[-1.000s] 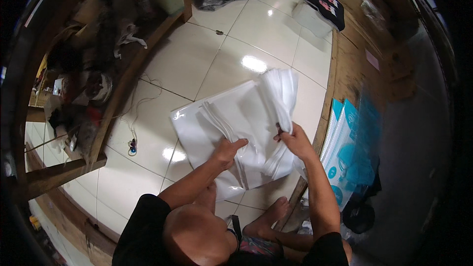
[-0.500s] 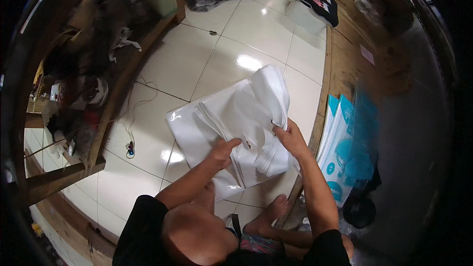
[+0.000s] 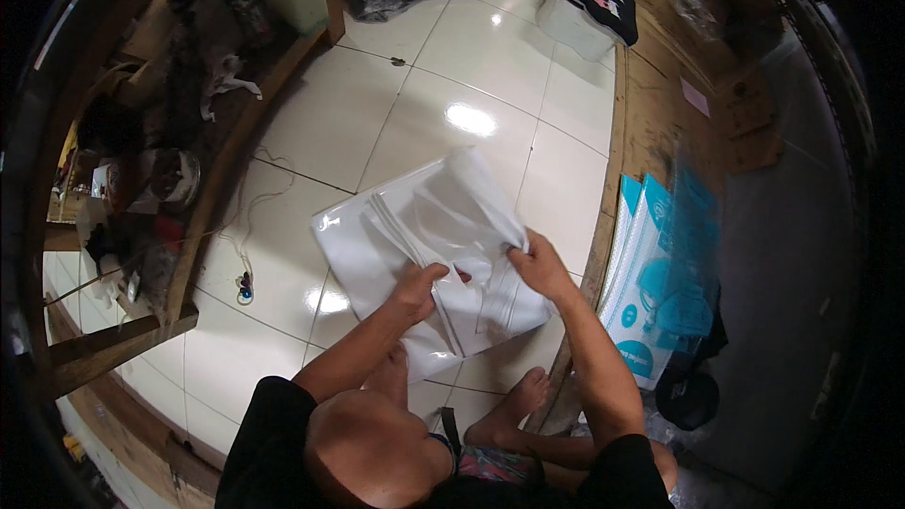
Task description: The person sits on the floor and separates a stack of white plastic sheets by hand. They repeatedly peel individual sheets from the top of the stack and place them back down, working through the pile.
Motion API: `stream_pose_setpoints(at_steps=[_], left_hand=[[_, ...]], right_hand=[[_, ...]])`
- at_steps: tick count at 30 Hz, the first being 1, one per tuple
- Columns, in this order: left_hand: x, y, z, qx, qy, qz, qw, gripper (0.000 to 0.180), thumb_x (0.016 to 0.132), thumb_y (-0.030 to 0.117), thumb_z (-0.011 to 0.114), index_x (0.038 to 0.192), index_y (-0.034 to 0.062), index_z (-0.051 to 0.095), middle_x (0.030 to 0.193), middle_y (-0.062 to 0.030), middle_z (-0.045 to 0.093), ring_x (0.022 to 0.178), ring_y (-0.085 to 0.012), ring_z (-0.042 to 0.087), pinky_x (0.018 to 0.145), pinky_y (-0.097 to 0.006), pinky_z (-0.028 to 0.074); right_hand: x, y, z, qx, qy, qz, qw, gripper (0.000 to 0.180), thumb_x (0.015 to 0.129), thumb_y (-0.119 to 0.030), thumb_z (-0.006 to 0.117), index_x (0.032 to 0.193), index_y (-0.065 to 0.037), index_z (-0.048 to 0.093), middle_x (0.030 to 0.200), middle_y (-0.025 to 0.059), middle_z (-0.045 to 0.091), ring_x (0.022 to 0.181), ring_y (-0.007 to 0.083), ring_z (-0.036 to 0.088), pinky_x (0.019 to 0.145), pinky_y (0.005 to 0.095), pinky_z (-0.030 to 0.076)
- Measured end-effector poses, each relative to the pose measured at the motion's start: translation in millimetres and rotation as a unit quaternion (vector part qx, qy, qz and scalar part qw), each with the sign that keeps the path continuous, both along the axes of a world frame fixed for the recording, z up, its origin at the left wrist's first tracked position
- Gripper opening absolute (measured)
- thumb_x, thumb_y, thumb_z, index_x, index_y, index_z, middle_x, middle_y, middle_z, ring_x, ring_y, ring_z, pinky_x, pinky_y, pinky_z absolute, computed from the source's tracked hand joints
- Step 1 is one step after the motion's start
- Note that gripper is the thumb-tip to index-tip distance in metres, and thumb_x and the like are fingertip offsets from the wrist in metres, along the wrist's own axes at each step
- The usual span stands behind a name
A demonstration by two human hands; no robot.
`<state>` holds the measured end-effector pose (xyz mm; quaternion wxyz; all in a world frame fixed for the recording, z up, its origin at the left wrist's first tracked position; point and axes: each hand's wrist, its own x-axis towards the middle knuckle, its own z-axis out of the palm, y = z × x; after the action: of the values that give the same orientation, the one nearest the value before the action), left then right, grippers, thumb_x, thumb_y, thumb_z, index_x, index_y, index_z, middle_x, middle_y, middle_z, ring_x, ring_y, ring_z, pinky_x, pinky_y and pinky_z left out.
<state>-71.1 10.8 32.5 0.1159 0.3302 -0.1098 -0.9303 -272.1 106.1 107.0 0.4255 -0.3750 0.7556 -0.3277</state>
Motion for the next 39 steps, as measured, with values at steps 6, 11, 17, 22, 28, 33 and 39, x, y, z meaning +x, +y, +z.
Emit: stream_pose_setpoints(at_steps=[6, 11, 17, 22, 28, 33, 39], left_hand=[[-16.1, -0.4, 18.7, -0.106, -0.043, -0.041, 0.993, 0.033, 0.085, 0.009, 0.063, 0.113, -0.0073, 0.055, 0.100, -0.0140, 0.064, 0.088, -0.0234, 0.064, 0.082, -0.036, 0.054], [-17.6, 2.1, 20.9, -0.102, -0.070, 0.005, 0.992, 0.034, 0.086, 0.012, 0.064, 0.113, -0.0074, 0.054, 0.102, -0.0140, 0.062, 0.090, -0.0226, 0.063, 0.082, -0.037, 0.054], [-5.8, -4.0, 8.7, -0.060, 0.004, -0.037, 0.997, 0.036, 0.085, 0.011, 0.064, 0.112, -0.0093, 0.054, 0.101, -0.0139, 0.062, 0.093, -0.0254, 0.063, 0.083, -0.038, 0.054], [-19.4, 2.6, 21.9, -0.110, -0.047, -0.016, 0.993, 0.036, 0.084, 0.014, 0.065, 0.110, -0.0103, 0.057, 0.099, -0.0134, 0.063, 0.091, -0.0242, 0.063, 0.080, -0.037, 0.054], [-20.9, -0.9, 23.5, -0.188, -0.226, -0.076, 0.953, 0.040, 0.085, 0.011, 0.062, 0.117, -0.0106, 0.052, 0.108, -0.0147, 0.062, 0.098, -0.0245, 0.062, 0.086, -0.037, 0.053], [-9.1, 0.5, 12.8, -0.057, -0.058, -0.007, 0.997, 0.044, 0.085, 0.008, 0.060, 0.123, -0.0098, 0.047, 0.113, -0.0158, 0.060, 0.101, -0.0258, 0.061, 0.089, -0.038, 0.052], [-14.7, -0.2, 7.4, -0.090, -0.049, -0.028, 0.994, 0.040, 0.085, 0.006, 0.061, 0.121, -0.0081, 0.050, 0.113, -0.0157, 0.060, 0.101, -0.0253, 0.062, 0.089, -0.038, 0.052]], right_hand=[[28.1, -15.1, 0.1, 0.001, 0.022, 0.026, 0.999, 0.049, 0.082, -0.025, 0.071, 0.116, 0.005, 0.054, 0.098, 0.0208, 0.065, 0.084, 0.0284, 0.064, 0.077, 0.0371, 0.050], [40.8, -18.2, -3.0, 0.065, 0.059, 0.104, 0.991, 0.049, 0.079, -0.021, 0.070, 0.119, 0.003, 0.053, 0.095, 0.0255, 0.063, 0.084, 0.0365, 0.062, 0.077, 0.0399, 0.048], [-2.7, 3.8, -14.2, -0.011, -0.027, -0.011, 1.000, 0.037, 0.085, -0.008, 0.058, 0.120, 0.003, 0.054, 0.100, 0.0135, 0.065, 0.090, 0.0189, 0.061, 0.083, 0.0299, 0.048], [10.0, -4.6, -10.0, -0.003, 0.009, 0.037, 0.999, 0.044, 0.084, -0.016, 0.068, 0.121, 0.003, 0.053, 0.107, 0.0129, 0.064, 0.096, 0.0162, 0.059, 0.087, 0.0300, 0.047], [58.4, -21.9, 0.3, 0.082, 0.127, 0.107, 0.983, 0.058, 0.075, -0.024, 0.076, 0.121, 0.001, 0.051, 0.106, 0.0244, 0.060, 0.100, 0.0366, 0.059, 0.085, 0.0411, 0.046], [36.0, -11.9, -14.0, 0.038, 0.093, 0.038, 0.994, 0.048, 0.082, -0.017, 0.064, 0.124, 0.002, 0.050, 0.096, 0.0255, 0.064, 0.089, 0.0385, 0.063, 0.081, 0.0431, 0.048], [27.8, -2.8, -21.9, -0.001, 0.104, 0.086, 0.991, 0.048, 0.082, -0.022, 0.067, 0.122, 0.001, 0.052, 0.098, 0.0211, 0.063, 0.088, 0.0296, 0.062, 0.080, 0.0375, 0.048]])
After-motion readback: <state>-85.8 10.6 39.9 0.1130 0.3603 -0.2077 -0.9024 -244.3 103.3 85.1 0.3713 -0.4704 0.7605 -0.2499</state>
